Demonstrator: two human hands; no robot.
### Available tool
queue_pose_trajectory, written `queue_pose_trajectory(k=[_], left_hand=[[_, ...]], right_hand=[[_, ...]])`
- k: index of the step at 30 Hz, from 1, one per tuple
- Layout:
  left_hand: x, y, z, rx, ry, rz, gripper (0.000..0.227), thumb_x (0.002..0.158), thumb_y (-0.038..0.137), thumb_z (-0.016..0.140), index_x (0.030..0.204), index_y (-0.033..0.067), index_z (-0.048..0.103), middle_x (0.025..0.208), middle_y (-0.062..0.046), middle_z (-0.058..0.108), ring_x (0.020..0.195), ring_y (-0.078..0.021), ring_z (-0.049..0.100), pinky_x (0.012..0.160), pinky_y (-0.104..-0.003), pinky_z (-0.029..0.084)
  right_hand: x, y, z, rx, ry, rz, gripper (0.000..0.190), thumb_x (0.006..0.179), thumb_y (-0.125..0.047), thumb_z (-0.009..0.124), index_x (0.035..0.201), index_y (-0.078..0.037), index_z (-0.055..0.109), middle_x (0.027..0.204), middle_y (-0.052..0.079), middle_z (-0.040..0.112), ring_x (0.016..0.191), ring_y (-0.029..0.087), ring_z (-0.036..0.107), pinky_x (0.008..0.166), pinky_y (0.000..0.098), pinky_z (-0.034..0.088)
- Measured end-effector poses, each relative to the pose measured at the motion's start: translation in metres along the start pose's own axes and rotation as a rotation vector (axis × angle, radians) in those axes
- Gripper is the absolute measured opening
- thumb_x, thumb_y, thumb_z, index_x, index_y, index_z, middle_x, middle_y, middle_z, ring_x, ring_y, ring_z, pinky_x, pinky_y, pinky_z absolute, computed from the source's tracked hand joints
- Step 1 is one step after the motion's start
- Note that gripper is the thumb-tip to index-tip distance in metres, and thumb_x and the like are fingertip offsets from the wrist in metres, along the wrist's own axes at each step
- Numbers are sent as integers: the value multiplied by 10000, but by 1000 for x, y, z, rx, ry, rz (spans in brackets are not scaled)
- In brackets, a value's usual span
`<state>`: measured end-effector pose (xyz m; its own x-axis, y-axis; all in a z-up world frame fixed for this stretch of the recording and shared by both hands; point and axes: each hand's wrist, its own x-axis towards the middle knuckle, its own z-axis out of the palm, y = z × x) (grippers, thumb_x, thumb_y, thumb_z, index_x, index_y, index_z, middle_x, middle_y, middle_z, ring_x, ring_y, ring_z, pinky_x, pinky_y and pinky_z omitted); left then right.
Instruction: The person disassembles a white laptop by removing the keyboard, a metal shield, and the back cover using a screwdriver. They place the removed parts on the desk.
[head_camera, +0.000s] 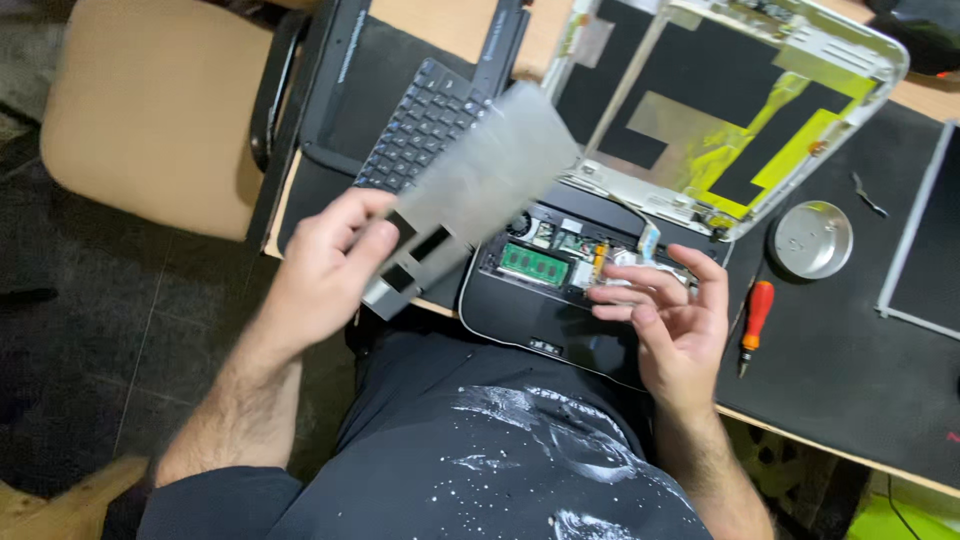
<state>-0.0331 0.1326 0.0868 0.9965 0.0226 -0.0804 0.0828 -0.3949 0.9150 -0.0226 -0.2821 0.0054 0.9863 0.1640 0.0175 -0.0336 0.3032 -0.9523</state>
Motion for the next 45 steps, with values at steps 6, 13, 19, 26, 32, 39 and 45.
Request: queue_pose_trajectory(k=[6, 13, 19, 26, 32, 39, 45], left_hand=[[0, -15, -11, 112, 110, 78, 403, 1214, -37, 572, 1598, -102, 678, 1263, -393, 855, 1268, -597, 821, 1088, -699, 616], [-5, -18, 17, 143, 163, 155, 385, 1200, 1, 625, 1572, -73, 690, 1227, -404, 838, 1273, -632, 797, 1059, -709, 629], [-21, 2, 64, -78, 35, 162, 378, 1206, 117, 595, 1553, -21, 653, 1173, -358, 872, 1160, -547, 879, 982, -641, 667], [-1, -25, 50, 341, 28, 338, 337, 1206, 278, 728, 1499, 123, 790, 1259, -147, 819, 1209, -420, 781, 991, -557, 602], [7, -27, 27, 851, 121, 175, 1089, 850, 366, 1092, 1759, 37, 590, 1727, -235, 523, 1436, -506, 541, 1112, -686, 517], [14, -44, -2, 381, 173, 188, 882, 801, 218, 989, 1619, 19, 725, 1622, -288, 719, 1326, -559, 697, 1129, -657, 522], [5, -26, 26, -1080, -28, -69, 963, 885, 412, 842, 1718, -14, 612, 1587, -298, 749, 1356, -427, 795, 1121, -513, 711]], right_hand=[[-10, 19, -12, -195, -17, -40, 692, 1117, -17, 758, 1717, -52, 415, 1159, 338, 835, 884, 388, 913, 777, 469, 810], [-9, 13, 2, -300, -42, -60, 581, 1102, -10, 786, 1610, -24, 505, 1036, 291, 865, 716, 293, 877, 637, 385, 775], [14, -13, 57, -17, -274, 239, 706, 1103, -43, 755, 1759, -12, 497, 1330, 326, 880, 808, 305, 917, 642, 408, 806], [16, 7, 59, -13, -127, 246, 244, 1201, -6, 640, 1440, 32, 617, 1052, 285, 866, 697, 283, 878, 578, 354, 766], [9, 27, 44, -22, -82, 234, 263, 1187, 6, 659, 1445, 42, 633, 1018, 300, 855, 668, 270, 856, 559, 336, 738], [16, 3, 61, 34, -102, 230, 267, 1187, -26, 669, 1446, 36, 662, 977, 279, 852, 668, 276, 859, 559, 341, 727], [20, 13, 55, 98, -83, 222, 242, 1175, -22, 714, 1408, 42, 695, 960, 249, 848, 681, 253, 850, 610, 318, 721]])
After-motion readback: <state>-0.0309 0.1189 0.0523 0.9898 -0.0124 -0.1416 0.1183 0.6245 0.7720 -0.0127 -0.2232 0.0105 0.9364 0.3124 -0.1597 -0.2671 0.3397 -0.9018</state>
